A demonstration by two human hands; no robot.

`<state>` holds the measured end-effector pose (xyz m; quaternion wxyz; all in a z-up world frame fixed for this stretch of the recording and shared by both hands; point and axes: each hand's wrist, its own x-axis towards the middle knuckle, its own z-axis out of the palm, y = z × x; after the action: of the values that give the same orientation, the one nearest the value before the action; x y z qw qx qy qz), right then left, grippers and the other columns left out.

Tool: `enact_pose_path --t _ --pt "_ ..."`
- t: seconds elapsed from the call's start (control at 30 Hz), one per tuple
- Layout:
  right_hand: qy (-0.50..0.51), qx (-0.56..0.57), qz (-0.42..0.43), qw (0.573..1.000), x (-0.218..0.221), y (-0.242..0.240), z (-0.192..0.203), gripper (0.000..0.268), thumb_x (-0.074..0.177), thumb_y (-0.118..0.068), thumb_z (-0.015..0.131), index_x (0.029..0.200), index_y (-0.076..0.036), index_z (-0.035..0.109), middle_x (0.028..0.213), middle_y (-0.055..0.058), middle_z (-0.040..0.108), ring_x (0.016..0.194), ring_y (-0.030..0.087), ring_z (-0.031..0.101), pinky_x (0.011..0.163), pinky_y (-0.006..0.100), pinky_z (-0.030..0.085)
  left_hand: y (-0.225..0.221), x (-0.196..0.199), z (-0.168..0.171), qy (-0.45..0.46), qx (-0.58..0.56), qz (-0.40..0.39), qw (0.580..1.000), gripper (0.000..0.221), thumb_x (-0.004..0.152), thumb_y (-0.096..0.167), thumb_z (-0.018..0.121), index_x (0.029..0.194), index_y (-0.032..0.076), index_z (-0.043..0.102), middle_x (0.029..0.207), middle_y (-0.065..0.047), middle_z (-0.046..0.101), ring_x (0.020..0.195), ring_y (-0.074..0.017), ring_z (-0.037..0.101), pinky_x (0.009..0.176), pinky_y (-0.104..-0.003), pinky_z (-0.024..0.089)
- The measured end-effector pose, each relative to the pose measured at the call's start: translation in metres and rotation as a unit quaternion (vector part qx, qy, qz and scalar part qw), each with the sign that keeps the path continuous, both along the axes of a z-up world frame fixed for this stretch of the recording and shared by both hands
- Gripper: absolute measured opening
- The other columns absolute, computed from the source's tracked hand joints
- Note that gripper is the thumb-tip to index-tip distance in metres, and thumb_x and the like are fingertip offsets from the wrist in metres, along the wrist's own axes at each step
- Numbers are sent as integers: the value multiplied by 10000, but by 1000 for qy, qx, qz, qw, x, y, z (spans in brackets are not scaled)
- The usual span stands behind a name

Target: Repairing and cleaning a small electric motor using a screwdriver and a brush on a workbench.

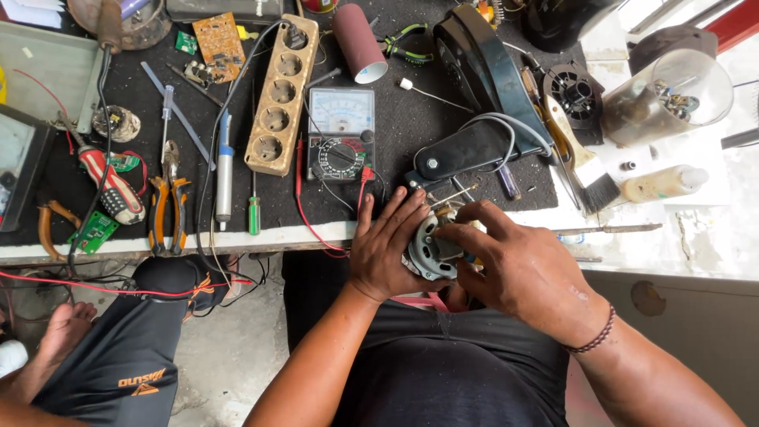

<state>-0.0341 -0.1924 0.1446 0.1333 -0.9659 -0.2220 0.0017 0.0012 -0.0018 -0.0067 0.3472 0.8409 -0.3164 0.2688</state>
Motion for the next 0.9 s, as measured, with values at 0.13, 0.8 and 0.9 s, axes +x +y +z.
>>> enact_pose_path --t 0.13,0.8,0.9 --pt "-9 0 3 1000 1 -2 0 436 793 -231 720 1223 -278 660 1205 7 615 610 335 678 405 485 517 0 -1 5 -7 -8 0 1000 930 815 826 541 1378 87 585 1495 -99 588 1432 -314 549 1245 -590 226" --pt "-25 566 -150 811 -43 10 79 319 991 -91 598 1267 -89 439 1154 138 594 1038 259 680 925 424 733 1 1 -4 -4 -4 -13 1000 979 810 837 528 1427 78 562 1539 -95 541 1475 -300 493 1254 -606 212" --pt "-54 561 -50 824 -30 15 58 279 1039 27 541 1238 -103 395 1157 160 551 1120 243 631 1071 499 730 1 1 -5 -1 -6 -14 1000 987 809 848 510 1432 84 550 1542 -94 539 1477 -311 495 1255 -616 220"
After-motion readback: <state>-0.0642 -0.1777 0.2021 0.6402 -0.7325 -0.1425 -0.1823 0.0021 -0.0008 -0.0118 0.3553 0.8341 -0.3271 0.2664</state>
